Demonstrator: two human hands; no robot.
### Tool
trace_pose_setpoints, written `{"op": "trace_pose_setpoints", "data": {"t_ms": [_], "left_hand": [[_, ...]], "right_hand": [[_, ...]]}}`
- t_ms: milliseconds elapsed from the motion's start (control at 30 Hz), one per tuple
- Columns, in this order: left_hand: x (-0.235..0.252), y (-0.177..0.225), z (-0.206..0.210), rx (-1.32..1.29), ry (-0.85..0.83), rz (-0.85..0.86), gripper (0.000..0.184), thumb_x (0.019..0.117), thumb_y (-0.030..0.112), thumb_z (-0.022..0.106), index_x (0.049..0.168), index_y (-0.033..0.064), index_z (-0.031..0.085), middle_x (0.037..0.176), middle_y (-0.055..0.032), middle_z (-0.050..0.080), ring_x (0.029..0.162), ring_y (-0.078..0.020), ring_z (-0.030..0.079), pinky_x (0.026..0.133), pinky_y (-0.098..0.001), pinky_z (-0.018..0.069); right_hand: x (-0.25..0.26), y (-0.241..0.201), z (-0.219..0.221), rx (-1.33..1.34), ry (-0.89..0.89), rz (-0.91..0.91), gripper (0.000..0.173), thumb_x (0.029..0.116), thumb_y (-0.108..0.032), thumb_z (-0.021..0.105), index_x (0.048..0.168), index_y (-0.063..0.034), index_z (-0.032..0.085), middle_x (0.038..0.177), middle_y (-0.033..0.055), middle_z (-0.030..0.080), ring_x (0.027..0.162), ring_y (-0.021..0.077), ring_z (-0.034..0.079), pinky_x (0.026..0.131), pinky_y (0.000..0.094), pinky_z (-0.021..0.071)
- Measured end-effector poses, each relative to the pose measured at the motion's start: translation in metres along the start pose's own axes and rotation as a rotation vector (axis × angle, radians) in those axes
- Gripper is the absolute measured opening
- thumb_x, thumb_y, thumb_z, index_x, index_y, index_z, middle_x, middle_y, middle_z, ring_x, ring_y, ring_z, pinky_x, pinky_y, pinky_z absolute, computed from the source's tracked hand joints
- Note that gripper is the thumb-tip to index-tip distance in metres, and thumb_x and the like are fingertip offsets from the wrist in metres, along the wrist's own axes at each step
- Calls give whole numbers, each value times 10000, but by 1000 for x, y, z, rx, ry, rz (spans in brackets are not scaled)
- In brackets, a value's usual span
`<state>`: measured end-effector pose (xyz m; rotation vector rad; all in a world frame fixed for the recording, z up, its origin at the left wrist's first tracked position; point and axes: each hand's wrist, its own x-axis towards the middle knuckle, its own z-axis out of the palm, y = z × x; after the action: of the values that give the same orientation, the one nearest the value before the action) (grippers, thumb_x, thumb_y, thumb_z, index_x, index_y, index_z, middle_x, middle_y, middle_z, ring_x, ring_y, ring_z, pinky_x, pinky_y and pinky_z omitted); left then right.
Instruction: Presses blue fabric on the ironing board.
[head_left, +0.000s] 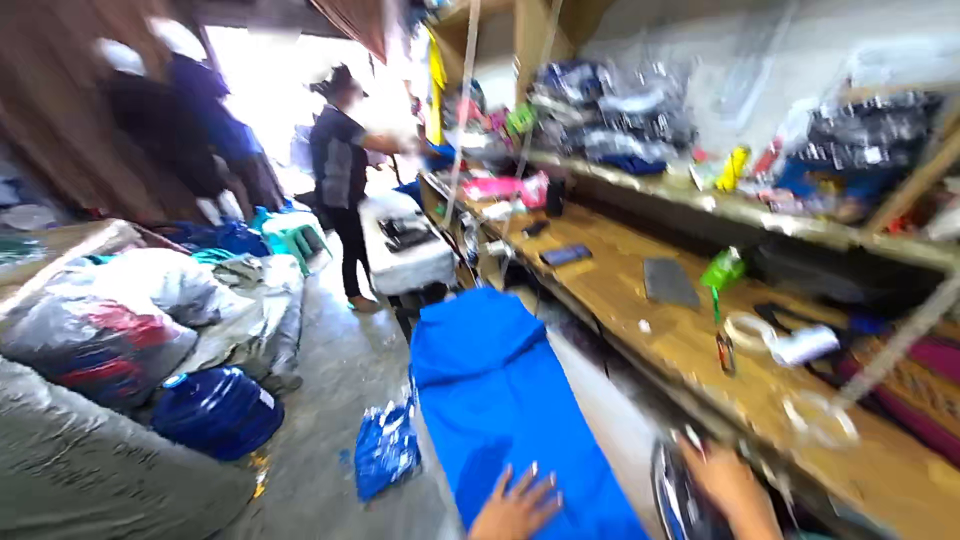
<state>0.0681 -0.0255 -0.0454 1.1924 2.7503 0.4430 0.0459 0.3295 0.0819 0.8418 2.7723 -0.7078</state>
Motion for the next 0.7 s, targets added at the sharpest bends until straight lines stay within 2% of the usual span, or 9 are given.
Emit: {"op": "trace_pose_setpoints", "data": {"t_ms": [67, 133, 200, 300, 400, 467, 567, 633, 700], "left_hand": [[-7, 6, -6, -2, -137, -16, 667, 1017, 590, 405, 1616, 308, 328, 1719, 29, 203, 1598, -297, 101, 1212, -715, 69], [-6, 18, -19, -24, -214, -51, 671, 1025, 551, 414, 1627, 277, 304, 1729, 11, 161, 1600, -291, 79, 1221, -694, 56], [-18, 20, -23, -50, -128, -49, 635, 1009, 464, 481, 1590, 222, 395, 1707, -32, 243, 1585, -306, 166, 1220, -682, 116], [-47, 12, -27, -84, 92, -71, 541, 952, 349, 556, 1469, 190, 564, 1617, -74, 426, 1515, -341, 352, 1175, -677, 263], [-78, -14, -35, -135, 232, -232, 512, 908, 284, 592, 1398, 137, 628, 1538, -124, 514, 1408, -398, 481, 1085, -693, 362], [-88, -38, -44, -208, 278, -378, 506, 916, 242, 597, 1395, 82, 616, 1498, -163, 538, 1358, -436, 508, 1052, -698, 386], [-87, -69, -67, -381, 304, -613, 505, 948, 178, 590, 1429, 27, 563, 1436, -234, 561, 1349, -437, 505, 1120, -627, 369], [-75, -88, -82, -428, 334, -648, 480, 963, 145, 586, 1422, 11, 561, 1414, -241, 576, 1328, -425, 528, 1120, -593, 388], [-63, -99, -91, -415, 311, -590, 421, 975, 140, 589, 1378, 19, 603, 1405, -205, 596, 1329, -400, 536, 1125, -579, 395]], "right_hand": [[-15, -10, -13, -29, -121, 70, 694, 1037, -617, 477, 1323, -10, 653, 1308, 272, 663, 1257, 439, 622, 1048, 655, 467], [-19, -7, -16, -38, -157, 101, 676, 1033, -621, 483, 1285, -24, 675, 1279, 257, 679, 1236, 426, 635, 1036, 645, 477], [-30, 3, -12, -48, -165, 83, 675, 1020, -648, 487, 1250, -48, 694, 1220, 245, 701, 1181, 420, 661, 987, 650, 499], [-51, 16, -15, -104, -195, 62, 652, 1014, -653, 496, 1224, -70, 698, 1176, 226, 712, 1151, 409, 670, 958, 632, 511], [-56, 32, -19, -83, -122, 119, 645, 1017, -639, 506, 1208, -57, 707, 1159, 252, 712, 1137, 440, 670, 942, 667, 503], [-47, 45, -23, -27, -62, 193, 666, 1026, -625, 504, 1247, -27, 694, 1205, 283, 694, 1174, 467, 651, 980, 690, 480], [-37, 55, -28, 31, -60, 219, 684, 1024, -613, 521, 1224, 19, 690, 1189, 303, 685, 1165, 472, 644, 1002, 672, 468], [-42, 48, -27, 9, -81, 181, 651, 1026, -586, 544, 1195, 24, 692, 1143, 298, 696, 1122, 470, 659, 974, 667, 487], [-63, 30, -25, -58, -117, 123, 595, 1028, -572, 551, 1136, -4, 694, 1038, 256, 708, 1015, 433, 686, 894, 644, 519]]}}
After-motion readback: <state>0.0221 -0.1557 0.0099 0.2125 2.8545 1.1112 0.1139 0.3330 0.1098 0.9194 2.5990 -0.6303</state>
